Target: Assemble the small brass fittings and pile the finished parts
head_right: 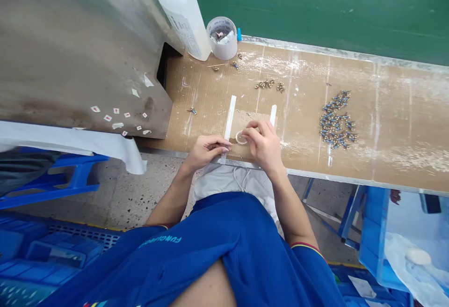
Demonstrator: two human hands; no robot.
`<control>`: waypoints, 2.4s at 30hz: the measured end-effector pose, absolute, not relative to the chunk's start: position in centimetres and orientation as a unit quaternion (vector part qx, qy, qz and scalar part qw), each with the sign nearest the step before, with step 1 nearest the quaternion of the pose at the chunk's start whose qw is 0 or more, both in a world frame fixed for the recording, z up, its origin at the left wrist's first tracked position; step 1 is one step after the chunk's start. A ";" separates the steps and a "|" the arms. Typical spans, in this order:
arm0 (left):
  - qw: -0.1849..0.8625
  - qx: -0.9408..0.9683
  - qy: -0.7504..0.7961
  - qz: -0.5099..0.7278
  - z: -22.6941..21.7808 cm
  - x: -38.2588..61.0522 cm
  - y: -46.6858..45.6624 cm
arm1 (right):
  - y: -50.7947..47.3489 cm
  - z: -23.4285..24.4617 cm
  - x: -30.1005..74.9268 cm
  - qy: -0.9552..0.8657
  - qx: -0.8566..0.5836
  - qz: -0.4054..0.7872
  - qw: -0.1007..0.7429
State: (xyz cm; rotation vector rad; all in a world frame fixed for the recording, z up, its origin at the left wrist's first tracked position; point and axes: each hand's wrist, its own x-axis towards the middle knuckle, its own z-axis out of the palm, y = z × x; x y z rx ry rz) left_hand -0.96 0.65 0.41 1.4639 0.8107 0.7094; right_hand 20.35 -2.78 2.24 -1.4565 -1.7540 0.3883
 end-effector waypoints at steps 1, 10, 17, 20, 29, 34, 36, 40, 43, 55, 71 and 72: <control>0.613 0.638 0.351 0.307 0.4 -0.9 0.6 | -2.8 2.3 20.5 -0.697 -0.573 0.159 0.401; 0.529 0.718 0.335 0.303 0.5 -0.3 0.5 | -3.8 2.1 20.2 -0.581 -0.595 0.233 0.505; 0.497 0.741 0.343 0.295 0.5 0.1 0.4 | -5.9 2.4 19.2 -0.538 -0.604 0.277 0.518; 0.505 0.736 0.340 0.296 0.6 0.1 0.4 | -5.9 2.4 18.8 -0.550 -0.603 0.270 0.510; 0.518 0.728 0.351 0.281 0.6 0.0 0.3 | -6.0 2.0 18.4 -0.569 -0.605 0.272 0.487; 0.521 0.727 0.347 0.283 0.6 0.0 0.3 | -6.1 2.0 18.2 -0.578 -0.603 0.254 0.488; 0.524 0.723 0.345 0.291 0.5 0.0 0.3 | -6.0 2.1 18.1 -0.586 -0.601 0.242 0.486; 0.533 0.712 0.341 0.305 0.6 -0.1 0.2 | -6.0 2.3 17.9 -0.599 -0.583 0.235 0.496; 0.545 0.701 0.346 0.302 0.6 -0.2 0.3 | -6.0 2.5 18.1 -0.598 -0.574 0.245 0.503; 0.555 0.681 0.340 0.336 0.4 -0.4 0.4 | -4.7 1.6 20.0 -0.612 -0.591 0.210 0.482; 0.602 0.622 0.340 0.368 -0.3 -1.2 0.4 | 10.8 -0.4 27.7 -0.687 -0.675 0.108 0.246; 0.602 0.621 0.341 0.369 -0.3 -1.2 0.4 | 10.8 -0.4 27.4 -0.691 -0.676 0.099 0.236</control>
